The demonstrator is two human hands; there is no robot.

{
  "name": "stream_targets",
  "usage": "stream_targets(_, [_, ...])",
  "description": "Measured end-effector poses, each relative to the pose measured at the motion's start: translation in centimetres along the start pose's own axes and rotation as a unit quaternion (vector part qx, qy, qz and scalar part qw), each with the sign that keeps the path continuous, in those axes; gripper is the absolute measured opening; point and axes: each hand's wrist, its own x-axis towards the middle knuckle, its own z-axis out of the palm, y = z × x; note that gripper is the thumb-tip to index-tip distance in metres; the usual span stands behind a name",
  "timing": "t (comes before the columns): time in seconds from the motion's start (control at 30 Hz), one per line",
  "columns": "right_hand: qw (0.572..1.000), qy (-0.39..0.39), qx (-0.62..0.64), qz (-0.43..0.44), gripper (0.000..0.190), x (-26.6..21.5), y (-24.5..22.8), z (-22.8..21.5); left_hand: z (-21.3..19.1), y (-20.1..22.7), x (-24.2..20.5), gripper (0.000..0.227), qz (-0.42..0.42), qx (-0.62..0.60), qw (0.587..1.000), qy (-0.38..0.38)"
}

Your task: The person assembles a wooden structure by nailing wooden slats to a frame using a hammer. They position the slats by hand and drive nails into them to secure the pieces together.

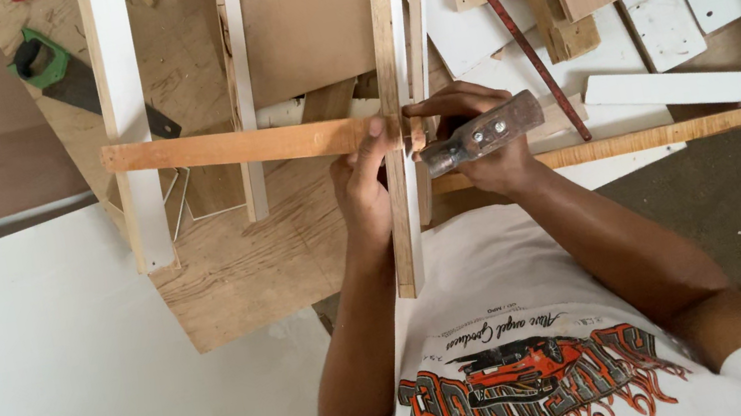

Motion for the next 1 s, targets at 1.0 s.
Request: stream_targets(1.0, [0.998, 0.042, 0.028, 0.029, 0.051, -1.6, 1.7, -0.9, 1.1, 0.6, 0.1, 0.041, 0.042, 0.040, 0.998, 0.005])
